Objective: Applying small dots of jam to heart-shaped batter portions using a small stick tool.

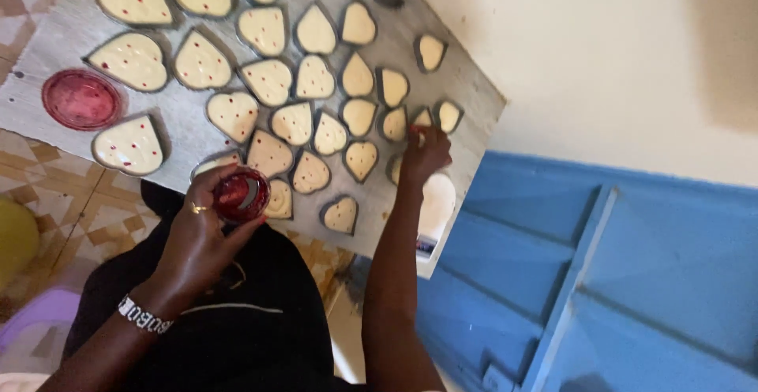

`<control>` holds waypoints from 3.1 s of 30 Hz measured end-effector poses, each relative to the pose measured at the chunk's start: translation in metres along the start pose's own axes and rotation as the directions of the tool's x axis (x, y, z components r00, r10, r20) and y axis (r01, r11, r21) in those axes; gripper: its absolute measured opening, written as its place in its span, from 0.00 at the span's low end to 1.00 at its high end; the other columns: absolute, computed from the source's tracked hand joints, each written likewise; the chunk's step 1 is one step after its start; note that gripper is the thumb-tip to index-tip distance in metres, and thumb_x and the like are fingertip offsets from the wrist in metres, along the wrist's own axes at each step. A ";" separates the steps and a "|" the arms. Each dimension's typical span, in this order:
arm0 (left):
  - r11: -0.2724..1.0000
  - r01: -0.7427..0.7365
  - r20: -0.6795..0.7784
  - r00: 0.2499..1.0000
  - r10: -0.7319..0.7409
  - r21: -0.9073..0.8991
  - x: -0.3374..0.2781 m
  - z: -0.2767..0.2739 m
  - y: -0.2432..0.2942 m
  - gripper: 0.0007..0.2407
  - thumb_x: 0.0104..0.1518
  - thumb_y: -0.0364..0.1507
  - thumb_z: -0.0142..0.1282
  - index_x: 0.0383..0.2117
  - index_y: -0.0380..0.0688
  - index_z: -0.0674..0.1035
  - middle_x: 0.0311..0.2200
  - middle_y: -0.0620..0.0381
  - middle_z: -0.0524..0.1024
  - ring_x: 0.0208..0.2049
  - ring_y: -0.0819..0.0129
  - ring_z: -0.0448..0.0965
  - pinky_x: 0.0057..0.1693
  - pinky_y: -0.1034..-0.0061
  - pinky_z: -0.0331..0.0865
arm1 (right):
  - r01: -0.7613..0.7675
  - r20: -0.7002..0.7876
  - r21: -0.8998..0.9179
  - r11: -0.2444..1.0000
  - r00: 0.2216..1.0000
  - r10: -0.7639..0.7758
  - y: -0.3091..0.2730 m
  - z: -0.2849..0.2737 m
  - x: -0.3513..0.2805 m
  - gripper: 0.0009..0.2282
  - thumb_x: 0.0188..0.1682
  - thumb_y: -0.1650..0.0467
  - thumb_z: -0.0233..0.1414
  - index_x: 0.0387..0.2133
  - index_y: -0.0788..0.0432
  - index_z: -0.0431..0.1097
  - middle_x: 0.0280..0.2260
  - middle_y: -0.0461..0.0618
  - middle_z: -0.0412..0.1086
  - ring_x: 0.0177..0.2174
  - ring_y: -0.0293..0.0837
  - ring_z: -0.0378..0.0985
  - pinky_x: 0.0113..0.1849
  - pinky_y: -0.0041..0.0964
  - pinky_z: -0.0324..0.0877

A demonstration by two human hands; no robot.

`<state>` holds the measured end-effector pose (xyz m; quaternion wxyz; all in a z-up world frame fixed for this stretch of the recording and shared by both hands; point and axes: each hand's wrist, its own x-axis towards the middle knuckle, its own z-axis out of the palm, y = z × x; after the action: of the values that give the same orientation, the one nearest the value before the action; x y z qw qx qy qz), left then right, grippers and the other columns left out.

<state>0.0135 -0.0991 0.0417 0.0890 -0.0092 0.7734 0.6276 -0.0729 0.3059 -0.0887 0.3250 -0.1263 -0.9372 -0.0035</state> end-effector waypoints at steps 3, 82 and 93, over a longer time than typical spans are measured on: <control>0.999 -0.005 -0.032 0.999 0.007 0.038 -0.002 0.008 0.001 0.28 0.38 0.27 0.64 0.47 0.33 0.63 0.44 0.40 0.65 0.47 0.40 0.67 0.50 0.57 0.63 | 0.047 -0.028 0.143 0.989 0.999 -0.044 -0.016 -0.037 0.019 0.06 0.35 0.69 0.60 0.23 0.45 0.70 0.27 0.36 0.66 0.30 0.39 0.68 0.35 0.37 0.59; 0.992 0.078 -0.199 0.978 -0.058 0.096 0.006 0.240 0.041 0.29 0.39 0.22 0.62 0.49 0.34 0.60 0.44 0.37 0.63 0.45 0.37 0.68 0.48 0.52 0.65 | 0.164 0.281 0.647 0.745 0.857 -0.433 0.072 -0.062 -0.007 0.01 0.44 0.68 0.51 0.26 0.49 0.66 0.31 0.40 0.62 0.40 0.43 0.64 0.40 0.39 0.49; 0.976 -0.013 -0.101 0.994 0.036 0.216 0.021 0.249 0.059 0.26 0.43 0.24 0.60 0.48 0.38 0.59 0.40 0.37 0.66 0.36 0.35 0.72 0.39 0.50 0.70 | 0.048 0.224 0.851 0.523 0.867 -0.444 0.020 -0.127 0.030 0.01 0.43 0.71 0.53 0.26 0.51 0.68 0.30 0.40 0.63 0.38 0.42 0.65 0.42 0.39 0.52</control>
<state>0.0168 0.1572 0.0471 0.0413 -0.0226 0.8403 0.5400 -0.0136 0.3208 0.0281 0.1341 0.1802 -0.8823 0.4137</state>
